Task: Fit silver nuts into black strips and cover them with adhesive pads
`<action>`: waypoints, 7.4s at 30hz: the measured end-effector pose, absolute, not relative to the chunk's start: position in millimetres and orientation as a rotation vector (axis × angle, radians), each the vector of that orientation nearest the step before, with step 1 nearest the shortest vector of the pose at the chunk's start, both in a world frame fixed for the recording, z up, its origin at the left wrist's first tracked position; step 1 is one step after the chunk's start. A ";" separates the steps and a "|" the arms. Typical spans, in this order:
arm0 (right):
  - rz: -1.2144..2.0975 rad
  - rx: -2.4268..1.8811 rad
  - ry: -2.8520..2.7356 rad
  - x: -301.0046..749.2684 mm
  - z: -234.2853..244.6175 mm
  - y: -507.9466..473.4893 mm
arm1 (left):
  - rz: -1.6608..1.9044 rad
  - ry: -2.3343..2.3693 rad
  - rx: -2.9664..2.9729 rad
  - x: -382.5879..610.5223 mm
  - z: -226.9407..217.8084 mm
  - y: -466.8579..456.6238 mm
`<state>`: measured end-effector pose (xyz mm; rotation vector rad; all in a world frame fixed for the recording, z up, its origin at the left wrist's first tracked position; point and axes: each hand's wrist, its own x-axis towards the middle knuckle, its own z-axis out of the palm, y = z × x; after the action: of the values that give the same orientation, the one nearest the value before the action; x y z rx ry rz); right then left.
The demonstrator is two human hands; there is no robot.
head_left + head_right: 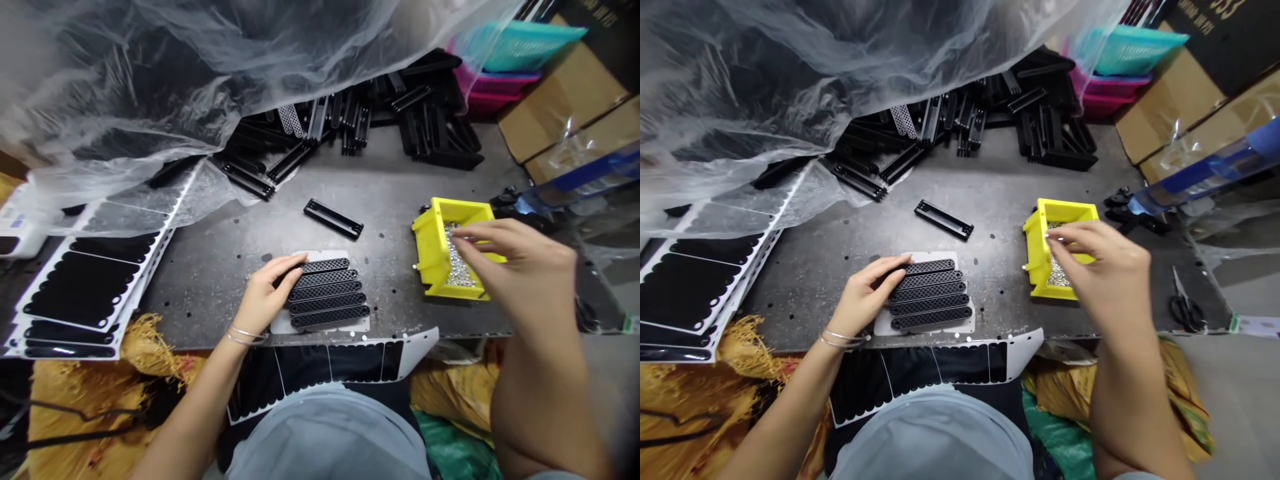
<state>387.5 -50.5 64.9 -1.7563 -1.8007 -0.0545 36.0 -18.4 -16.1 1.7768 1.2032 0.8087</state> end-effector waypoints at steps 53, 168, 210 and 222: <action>-0.743 -0.892 -2.714 295.7 25.1 -34.6 | 0.790 1.099 2.985 -1.6 -2.6 -24.3; -0.295 -1.102 -2.551 311.4 11.9 -96.8 | 0.829 0.958 2.837 11.1 3.7 -41.9; -0.501 -1.000 -2.672 304.5 7.2 -102.9 | 0.837 1.216 2.928 1.5 -2.3 -78.2; -0.598 -0.950 -2.608 301.2 -3.3 -98.4 | 0.930 1.155 2.969 -2.3 -9.6 -77.8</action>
<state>301.2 -98.4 -3.3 -0.9500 -2.6078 -0.5982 -2.3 -77.8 -9.6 2.9694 1.1554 0.9304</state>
